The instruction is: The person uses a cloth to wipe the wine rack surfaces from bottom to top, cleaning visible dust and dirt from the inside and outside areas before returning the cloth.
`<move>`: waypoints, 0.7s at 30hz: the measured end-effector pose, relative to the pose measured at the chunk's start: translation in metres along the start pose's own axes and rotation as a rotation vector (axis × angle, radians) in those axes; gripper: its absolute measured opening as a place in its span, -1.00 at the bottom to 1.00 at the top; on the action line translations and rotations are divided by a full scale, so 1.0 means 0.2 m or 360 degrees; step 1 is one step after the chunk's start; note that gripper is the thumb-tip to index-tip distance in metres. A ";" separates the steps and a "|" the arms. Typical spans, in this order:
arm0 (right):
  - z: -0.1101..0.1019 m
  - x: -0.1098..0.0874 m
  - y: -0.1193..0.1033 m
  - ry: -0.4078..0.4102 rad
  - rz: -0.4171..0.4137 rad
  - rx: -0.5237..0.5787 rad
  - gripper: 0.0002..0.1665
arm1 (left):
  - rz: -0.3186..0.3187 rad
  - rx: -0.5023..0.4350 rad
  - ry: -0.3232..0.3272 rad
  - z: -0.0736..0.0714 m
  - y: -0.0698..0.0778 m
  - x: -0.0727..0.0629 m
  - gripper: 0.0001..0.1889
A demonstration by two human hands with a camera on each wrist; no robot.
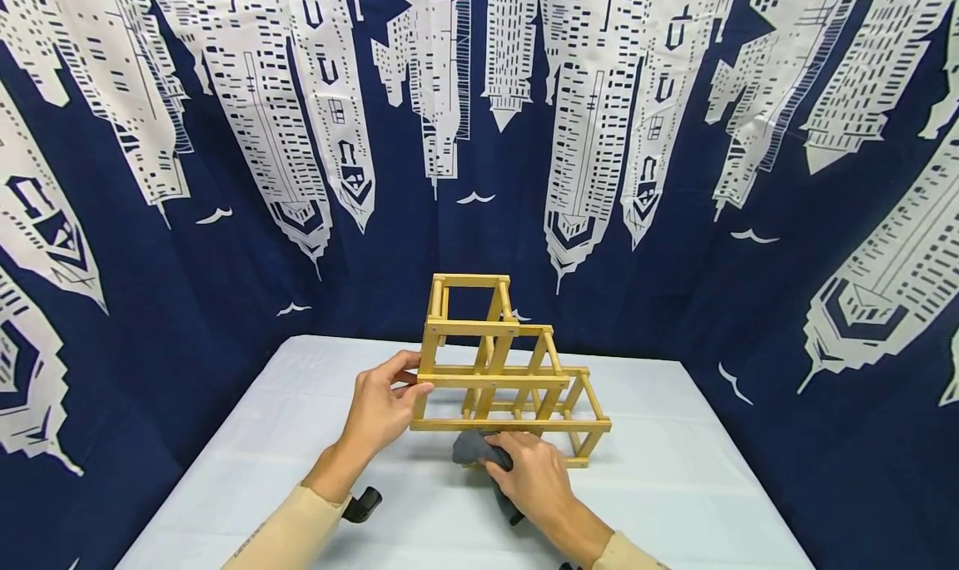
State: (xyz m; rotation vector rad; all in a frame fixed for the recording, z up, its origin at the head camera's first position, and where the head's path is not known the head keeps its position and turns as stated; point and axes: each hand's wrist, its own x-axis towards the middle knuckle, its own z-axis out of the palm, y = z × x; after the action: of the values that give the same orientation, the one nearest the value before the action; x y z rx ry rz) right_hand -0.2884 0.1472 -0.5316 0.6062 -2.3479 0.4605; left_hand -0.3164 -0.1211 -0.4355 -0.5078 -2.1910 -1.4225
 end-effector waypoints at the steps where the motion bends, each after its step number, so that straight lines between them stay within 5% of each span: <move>1: 0.01 0.00 0.00 -0.0027 0.0024 -0.0005 -0.54 | 0.0003 0.0007 0.0000 0.00 0.00 0.00 -0.64; 11: 0.08 0.00 -0.02 -0.0324 0.0165 0.0069 -0.67 | 0.0022 0.0031 0.0001 0.01 0.00 -0.01 -0.64; 21: 0.02 0.01 -0.03 -0.0016 0.0151 -0.0050 -0.57 | 0.0052 0.0034 0.0001 0.00 0.01 0.00 -0.66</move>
State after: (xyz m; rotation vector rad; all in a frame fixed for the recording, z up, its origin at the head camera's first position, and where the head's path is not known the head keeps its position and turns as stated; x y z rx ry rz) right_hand -0.2883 0.1395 -0.5317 0.4852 -2.3968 0.4632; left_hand -0.3152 -0.1203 -0.4348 -0.5331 -2.1853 -1.3810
